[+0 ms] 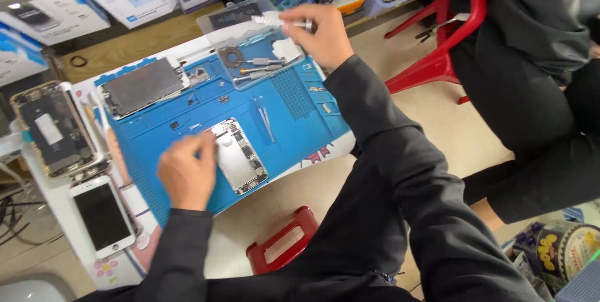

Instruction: The person uses a screwdriver to remove screws from the internal metal bracket of a disassembled smartphone. They then use tweezers to carefully lift and remove a small component from the phone's chassis, placing it on the blue work mat.

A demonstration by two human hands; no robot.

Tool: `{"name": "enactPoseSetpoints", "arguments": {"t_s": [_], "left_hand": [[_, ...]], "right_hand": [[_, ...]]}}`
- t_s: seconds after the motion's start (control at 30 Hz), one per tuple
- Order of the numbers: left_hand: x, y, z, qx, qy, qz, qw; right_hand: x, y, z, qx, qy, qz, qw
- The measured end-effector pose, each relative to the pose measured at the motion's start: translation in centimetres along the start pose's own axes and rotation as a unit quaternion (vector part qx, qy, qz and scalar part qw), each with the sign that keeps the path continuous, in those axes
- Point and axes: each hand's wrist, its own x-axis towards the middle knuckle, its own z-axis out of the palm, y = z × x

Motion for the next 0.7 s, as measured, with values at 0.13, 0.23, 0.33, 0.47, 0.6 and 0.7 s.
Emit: {"name": "enactPoseSetpoints", "arguments": {"t_s": [0.13, 0.23, 0.33, 0.47, 0.6, 0.7], "left_hand": [[3.5, -0.6, -0.7, -0.124, 0.059, 0.03, 0.99], [1.8, 3.9, -3.0, -0.226, 0.086, 0.008, 0.97], [-1.7, 5.0, -4.7, -0.166, 0.053, 0.03, 0.984], [-3.6, 2.9, -1.8, -0.226, 0.015, -0.048, 0.973], [-4.1, 3.4, -1.1, -0.222, -0.029, -0.074, 0.972], [-3.6, 2.9, -1.1, -0.198, -0.016, -0.044, 0.979]], "right_hand": [[-0.4, 0.9, 1.3, 0.287, 0.098, 0.062, 0.951], [-2.0, -3.8, 1.2, 0.375, 0.115, -0.028, 0.919], [-6.0, -7.0, 2.8, 0.303, 0.175, -0.007, 0.937], [-9.8, -5.0, 5.1, 0.241, 0.085, 0.083, 0.963], [-10.4, -5.1, 6.4, -0.023, -0.002, 0.044, 0.999], [-10.5, -4.6, 7.6, -0.092, -0.032, 0.025, 0.995]]}}
